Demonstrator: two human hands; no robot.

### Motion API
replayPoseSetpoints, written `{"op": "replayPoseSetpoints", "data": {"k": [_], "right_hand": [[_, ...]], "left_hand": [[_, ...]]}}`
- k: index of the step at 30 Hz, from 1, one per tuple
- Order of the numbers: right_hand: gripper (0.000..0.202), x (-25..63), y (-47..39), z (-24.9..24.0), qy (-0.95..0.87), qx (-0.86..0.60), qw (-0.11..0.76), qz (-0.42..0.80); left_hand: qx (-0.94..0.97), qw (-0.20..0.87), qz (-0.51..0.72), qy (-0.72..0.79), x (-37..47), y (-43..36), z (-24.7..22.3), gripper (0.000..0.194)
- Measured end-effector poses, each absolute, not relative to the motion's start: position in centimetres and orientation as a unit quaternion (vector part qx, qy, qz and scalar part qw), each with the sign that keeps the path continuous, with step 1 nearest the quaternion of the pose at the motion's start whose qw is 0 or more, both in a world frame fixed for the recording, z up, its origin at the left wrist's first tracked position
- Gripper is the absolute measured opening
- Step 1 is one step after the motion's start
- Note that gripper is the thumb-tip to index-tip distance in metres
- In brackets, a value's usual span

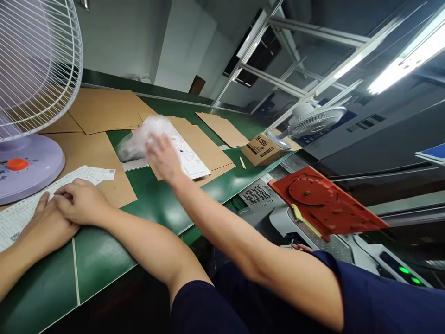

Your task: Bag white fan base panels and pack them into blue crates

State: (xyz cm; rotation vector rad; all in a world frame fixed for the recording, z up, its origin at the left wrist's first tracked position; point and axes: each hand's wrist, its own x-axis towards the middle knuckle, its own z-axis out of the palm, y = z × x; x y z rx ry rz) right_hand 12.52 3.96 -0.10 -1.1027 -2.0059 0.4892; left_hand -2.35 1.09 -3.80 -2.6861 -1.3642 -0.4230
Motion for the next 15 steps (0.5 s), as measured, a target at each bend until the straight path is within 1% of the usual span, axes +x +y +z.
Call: {"op": "replayPoseSetpoints", "data": {"k": [3, 7, 10, 12, 15], "right_hand": [[0.009, 12.5, 4.3, -0.3, -0.8, -0.426, 0.38, 0.185], [0.008, 12.4, 4.4, -0.4, -0.814, -0.422, 0.368, 0.156], [0.009, 12.4, 3.9, 0.1, -0.833, -0.407, 0.365, 0.09], [0.015, 12.6, 3.6, 0.8, -0.832, -0.403, 0.379, 0.034], [0.024, 13.6, 3.2, 2.3, -0.766, -0.476, 0.428, -0.052]], "left_hand": [[-0.891, 0.094, -0.099, -0.432, -2.5, 1.2, -3.9, 0.05], [-0.893, 0.07, -0.078, -0.437, -2.6, 1.3, -3.6, 0.052], [-0.885, 0.035, -0.043, -0.463, -2.4, 1.3, -3.2, 0.053], [-0.874, 0.013, -0.045, -0.484, -2.1, 1.3, -2.8, 0.055], [-0.854, -0.023, -0.091, -0.512, -1.7, 1.2, -2.3, 0.061]]}}
